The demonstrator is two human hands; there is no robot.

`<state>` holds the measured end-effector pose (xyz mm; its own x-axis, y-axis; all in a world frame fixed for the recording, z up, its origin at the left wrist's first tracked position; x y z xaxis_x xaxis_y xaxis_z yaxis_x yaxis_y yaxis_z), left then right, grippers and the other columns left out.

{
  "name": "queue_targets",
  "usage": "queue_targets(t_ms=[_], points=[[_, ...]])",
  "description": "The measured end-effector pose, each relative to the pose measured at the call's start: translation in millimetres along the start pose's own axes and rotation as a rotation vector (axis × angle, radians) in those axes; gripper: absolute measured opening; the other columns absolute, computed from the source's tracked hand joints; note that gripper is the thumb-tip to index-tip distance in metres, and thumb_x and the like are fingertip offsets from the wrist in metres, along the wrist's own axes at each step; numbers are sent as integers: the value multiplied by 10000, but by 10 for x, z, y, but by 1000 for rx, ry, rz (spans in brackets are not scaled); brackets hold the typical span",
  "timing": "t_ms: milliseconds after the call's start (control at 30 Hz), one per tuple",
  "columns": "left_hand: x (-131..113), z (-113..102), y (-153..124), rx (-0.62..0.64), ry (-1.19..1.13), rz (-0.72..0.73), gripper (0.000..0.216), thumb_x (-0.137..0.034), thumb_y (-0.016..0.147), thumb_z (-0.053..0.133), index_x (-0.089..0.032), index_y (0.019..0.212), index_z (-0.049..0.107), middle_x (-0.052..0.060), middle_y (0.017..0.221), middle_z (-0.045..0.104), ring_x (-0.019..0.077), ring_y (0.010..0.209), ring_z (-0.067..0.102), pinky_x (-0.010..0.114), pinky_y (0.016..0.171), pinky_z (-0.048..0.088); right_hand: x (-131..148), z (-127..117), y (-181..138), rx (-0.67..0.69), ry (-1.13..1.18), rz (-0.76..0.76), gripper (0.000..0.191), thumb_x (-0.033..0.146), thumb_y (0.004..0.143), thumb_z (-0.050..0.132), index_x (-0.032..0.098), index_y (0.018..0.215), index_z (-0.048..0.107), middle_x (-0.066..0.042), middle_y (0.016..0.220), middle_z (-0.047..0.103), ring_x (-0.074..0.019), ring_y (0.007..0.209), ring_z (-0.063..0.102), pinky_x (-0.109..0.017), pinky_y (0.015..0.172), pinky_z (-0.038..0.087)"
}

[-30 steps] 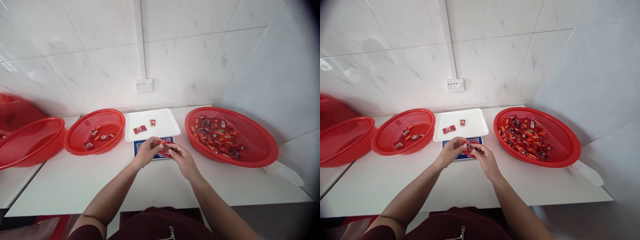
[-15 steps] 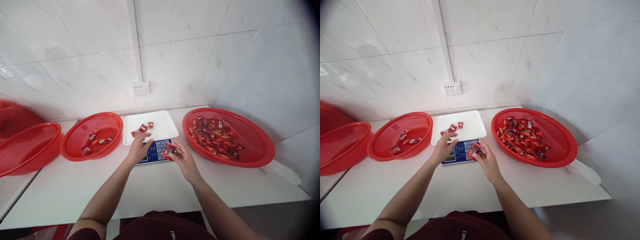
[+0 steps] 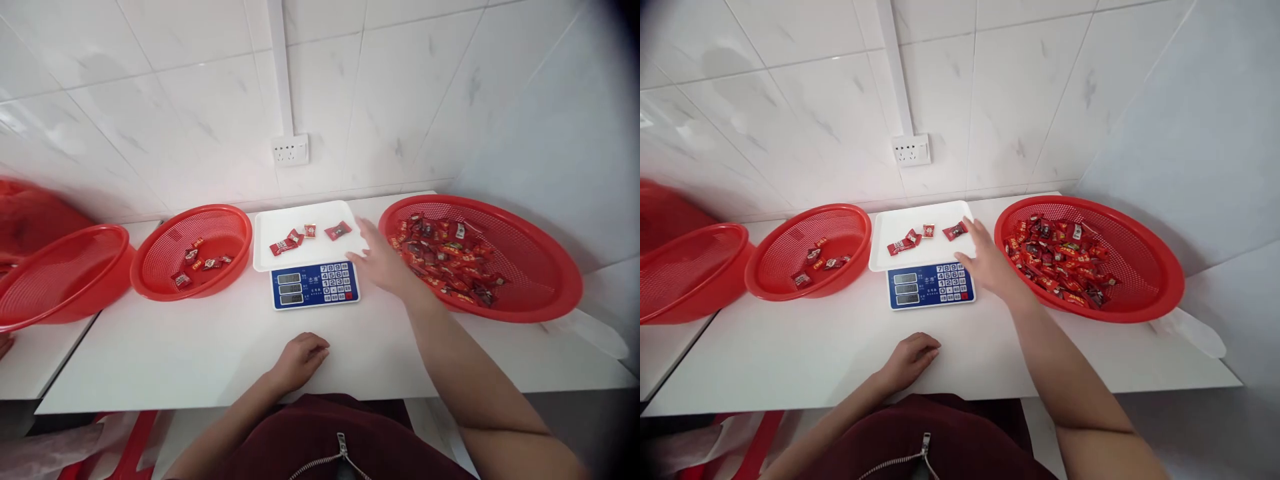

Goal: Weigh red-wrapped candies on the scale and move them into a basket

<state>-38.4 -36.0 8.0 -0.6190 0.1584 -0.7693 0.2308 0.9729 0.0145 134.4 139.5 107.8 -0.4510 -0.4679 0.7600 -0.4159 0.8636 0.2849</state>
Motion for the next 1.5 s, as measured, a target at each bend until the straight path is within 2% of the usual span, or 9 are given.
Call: queue_targets(t_ms=[167, 300, 367, 467, 567, 733, 1000, 1300, 1500], points=[[66, -5, -35, -35, -117, -52, 186, -277, 832, 492, -192, 934, 622, 40, 890, 646, 144, 802, 598, 262, 739, 500, -289, -705, -28, -21, -392, 199, 629, 388, 840, 489, 272, 1399, 225, -69, 1419, 345, -308, 1261, 357, -493, 1022, 334], [85, 24, 16, -31, -67, 11, 190, -296, 828, 487, -206, 916, 630, 41, 864, 655, 161, 795, 602, 287, 738, 506, -621, -1138, -22, 253, -625, 356, 639, 358, 826, 489, 130, 1388, 286, -148, 1396, 366, -353, 1250, 356, -482, 1018, 319], [110, 35, 36, -45, -48, 26, 197, -310, 833, 476, -211, 902, 632, 42, 857, 661, 166, 785, 608, 288, 721, 513, -758, -1259, -35, 365, -643, 386, 650, 357, 778, 551, 147, 1361, 356, -116, 1389, 388, -333, 1241, 378, -433, 1025, 324], [158, 46, 53, -64, -37, 36, 213, -336, 836, 470, -216, 898, 634, 43, 852, 665, 169, 768, 617, 281, 690, 523, -881, -1270, -62, 547, -600, 405, 745, 428, 705, 616, 209, 1367, 353, -66, 1398, 387, -300, 1248, 380, -384, 1025, 332], [181, 56, 59, -55, -28, 44, 233, -361, 842, 463, -213, 901, 633, 48, 847, 663, 173, 766, 618, 280, 684, 525, -911, -1081, -90, 682, -595, 407, 787, 414, 709, 603, 229, 1400, 275, -67, 1426, 336, -300, 1236, 394, -378, 988, 362], [172, 68, 52, -55, -20, 25, 259, -394, 855, 443, -219, 901, 629, 52, 858, 664, 184, 784, 617, 291, 691, 528, -941, -828, -93, 508, -787, 429, 574, 276, 770, 537, 262, 1326, 395, -128, 1348, 434, -320, 1041, 545, -375, 790, 440], [182, 75, 51, -70, -17, 15, 239, -379, 862, 445, -232, 901, 630, 42, 878, 666, 187, 808, 616, 299, 713, 529, -1130, -1314, 93, 323, -883, 485, 358, 193, 814, 462, 188, 1169, 509, -146, 1047, 625, -267, 844, 590, -295, 639, 401], [172, 70, 73, -102, -4, 28, 252, -394, 858, 450, -227, 875, 638, 34, 850, 674, 176, 795, 633, 269, 704, 533, -1115, -1162, 257, 463, -765, 397, 131, 209, 743, 578, 193, 869, 608, -59, 870, 661, -177, 700, 581, -226, 555, 375], [166, 58, 71, -97, -3, 14, 249, -395, 859, 451, -234, 875, 640, 37, 860, 675, 185, 797, 630, 280, 695, 536, -1178, -1381, 166, 480, -740, 483, 191, 203, 735, 582, 187, 924, 603, -68, 870, 658, -177, 674, 593, -233, 541, 398]])
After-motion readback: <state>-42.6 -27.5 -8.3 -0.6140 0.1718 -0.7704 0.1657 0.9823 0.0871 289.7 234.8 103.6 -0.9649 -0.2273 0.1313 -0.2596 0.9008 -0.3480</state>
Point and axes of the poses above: each hand's wrist, its own y-axis towards the middle knuckle, its own z-axis out of the palm, x = y × z, the point moved 1 cm from there along y, towards the middle knuckle
